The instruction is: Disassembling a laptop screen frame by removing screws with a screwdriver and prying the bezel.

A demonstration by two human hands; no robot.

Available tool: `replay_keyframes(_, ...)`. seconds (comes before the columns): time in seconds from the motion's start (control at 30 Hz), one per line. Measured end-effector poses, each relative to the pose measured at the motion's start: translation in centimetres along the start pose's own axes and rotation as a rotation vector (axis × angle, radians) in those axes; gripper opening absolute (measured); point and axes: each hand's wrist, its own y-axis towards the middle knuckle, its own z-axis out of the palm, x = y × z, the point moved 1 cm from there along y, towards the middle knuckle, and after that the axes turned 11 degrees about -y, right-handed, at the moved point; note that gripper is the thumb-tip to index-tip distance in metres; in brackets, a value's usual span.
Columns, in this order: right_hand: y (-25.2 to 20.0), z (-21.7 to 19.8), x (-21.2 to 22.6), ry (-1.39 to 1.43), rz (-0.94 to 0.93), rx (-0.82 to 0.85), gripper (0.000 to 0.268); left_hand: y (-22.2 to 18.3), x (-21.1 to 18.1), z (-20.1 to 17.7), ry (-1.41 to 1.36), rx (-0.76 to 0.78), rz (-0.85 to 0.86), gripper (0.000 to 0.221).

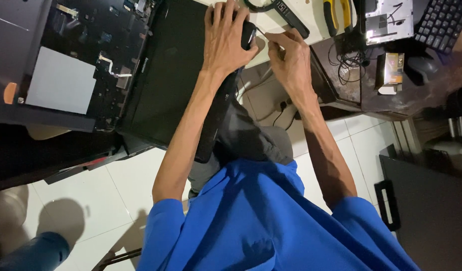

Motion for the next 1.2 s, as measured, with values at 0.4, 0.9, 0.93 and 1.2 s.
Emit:
replay_keyframes(0.4, -0.1, -0.2, 0.2, 0.016, -0.058, -0.019, 0.026, 0.3, 0.2, 0.6, 0.064, 0.046, 0.035, 0.058)
replay_keyframes(0.9, -0.1, 0.0, -0.4, 0.003, -0.075, 0.016, 0.028, 0.5, -0.5, -0.2, 0.054, 0.058, 0.029, 0.058)
replay_keyframes(0.93, 0.0, 0.0, 0.0, 0.002, -0.074, 0.015, 0.028, 0.4, -0.4, -0.2, 0.053, 0.058, 0.03, 0.058)
replay_keyframes(1.2, -1.2, -0.2, 1.8, 0.021, 0.043, -0.016, 0.027, 0.1, 0.1, 0.0, -0.007, 0.093, 0.037, 0.054)
